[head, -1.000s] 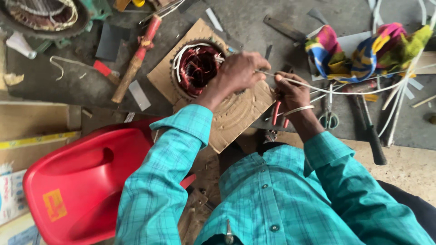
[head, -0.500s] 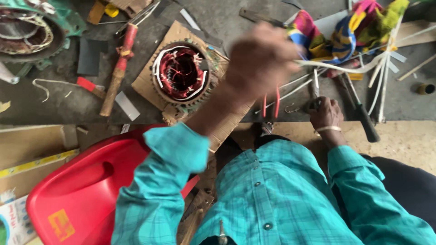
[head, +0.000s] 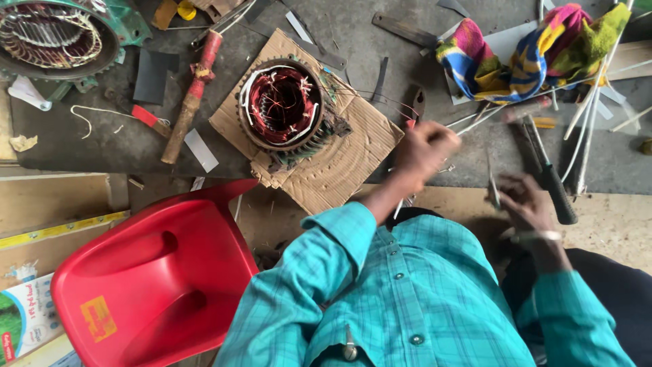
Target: The person works on an electric motor stator, using pliers to strip and cut copper wires, then twists and arranges them within the stator slots. The person uses a wooden mallet to tap the stator and continues to organize the windings.
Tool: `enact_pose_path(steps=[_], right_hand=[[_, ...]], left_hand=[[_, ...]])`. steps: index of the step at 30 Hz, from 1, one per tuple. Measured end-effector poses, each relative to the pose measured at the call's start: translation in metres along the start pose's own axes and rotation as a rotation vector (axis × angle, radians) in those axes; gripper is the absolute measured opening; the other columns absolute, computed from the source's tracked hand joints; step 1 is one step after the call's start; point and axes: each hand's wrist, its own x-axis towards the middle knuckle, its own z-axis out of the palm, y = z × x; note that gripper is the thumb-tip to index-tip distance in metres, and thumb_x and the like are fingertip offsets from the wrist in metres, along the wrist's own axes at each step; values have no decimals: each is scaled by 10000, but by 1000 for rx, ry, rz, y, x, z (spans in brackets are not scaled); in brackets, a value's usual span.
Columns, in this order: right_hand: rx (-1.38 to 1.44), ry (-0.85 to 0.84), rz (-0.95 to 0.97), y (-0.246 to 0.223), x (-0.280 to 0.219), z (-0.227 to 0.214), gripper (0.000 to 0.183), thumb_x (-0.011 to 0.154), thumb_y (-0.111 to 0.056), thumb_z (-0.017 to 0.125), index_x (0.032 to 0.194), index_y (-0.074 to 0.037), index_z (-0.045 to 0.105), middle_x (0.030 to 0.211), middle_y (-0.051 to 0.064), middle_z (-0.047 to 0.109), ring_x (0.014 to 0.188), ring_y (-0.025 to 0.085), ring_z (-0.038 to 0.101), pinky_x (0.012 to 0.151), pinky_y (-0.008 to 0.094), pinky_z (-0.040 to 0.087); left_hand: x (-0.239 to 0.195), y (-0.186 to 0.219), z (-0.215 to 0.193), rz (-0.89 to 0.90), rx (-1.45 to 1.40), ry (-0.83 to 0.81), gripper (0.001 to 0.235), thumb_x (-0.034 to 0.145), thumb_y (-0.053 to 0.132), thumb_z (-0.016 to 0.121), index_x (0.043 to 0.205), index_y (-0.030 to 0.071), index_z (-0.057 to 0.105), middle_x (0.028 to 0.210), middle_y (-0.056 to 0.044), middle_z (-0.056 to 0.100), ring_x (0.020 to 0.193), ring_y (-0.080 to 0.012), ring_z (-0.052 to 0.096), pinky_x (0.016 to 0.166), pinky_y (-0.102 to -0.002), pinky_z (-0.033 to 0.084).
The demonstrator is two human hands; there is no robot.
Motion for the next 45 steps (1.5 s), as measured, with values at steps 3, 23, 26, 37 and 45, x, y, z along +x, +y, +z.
enact_pose_path(steps=[3, 23, 26, 37, 45], right_hand=[[212, -167, 16, -12, -27, 17, 462, 919, -126, 663, 1359, -15, 576, 1184, 94, 690, 1062, 212, 671, 911, 336, 542], [650, -515, -68, -67, -30, 60, 572, 939, -159, 774, 1435, 20, 554, 1180, 133, 642, 1012, 200, 624, 847, 303, 510], [734, -569, -13, -69, -35, 57, 629, 916, -190, 800, 1444, 11, 522, 1207, 145, 618, 1067, 211, 617, 910, 315, 522], [705, -636, -54, -53, -34, 49, 560, 961, -113, 805, 1420, 9, 508, 1137, 193, 641, 945, 236, 629, 757, 309, 519], [651, -440, -10, -57, -23, 16, 560, 983, -326, 697, 1406, 10, 551, 1103, 134, 632, 977, 231, 633, 728, 320, 481]], left_hand=[[15, -19, -18, -190, -64, 100, 172, 867, 207, 757, 877, 35, 748, 795, -14, 686, 702, -102, 585, 599, -297, 480], [-10, -2, -22, -373, -347, -344, 393, 839, 170, 799, 1200, 131, 648, 947, -6, 696, 687, -51, 570, 585, -230, 446], [-11, -2, -29, -456, -615, -559, 302, 913, 139, 742, 1205, 89, 682, 987, 43, 678, 626, -2, 467, 487, -160, 311], [-8, -14, -26, -443, -623, -494, 196, 934, 96, 749, 1127, 66, 739, 795, 89, 582, 604, 20, 428, 510, -161, 322], [-24, 25, -72, -339, -584, -455, 371, 1025, 375, 659, 917, 25, 715, 630, 59, 487, 496, -5, 362, 439, -186, 244]])
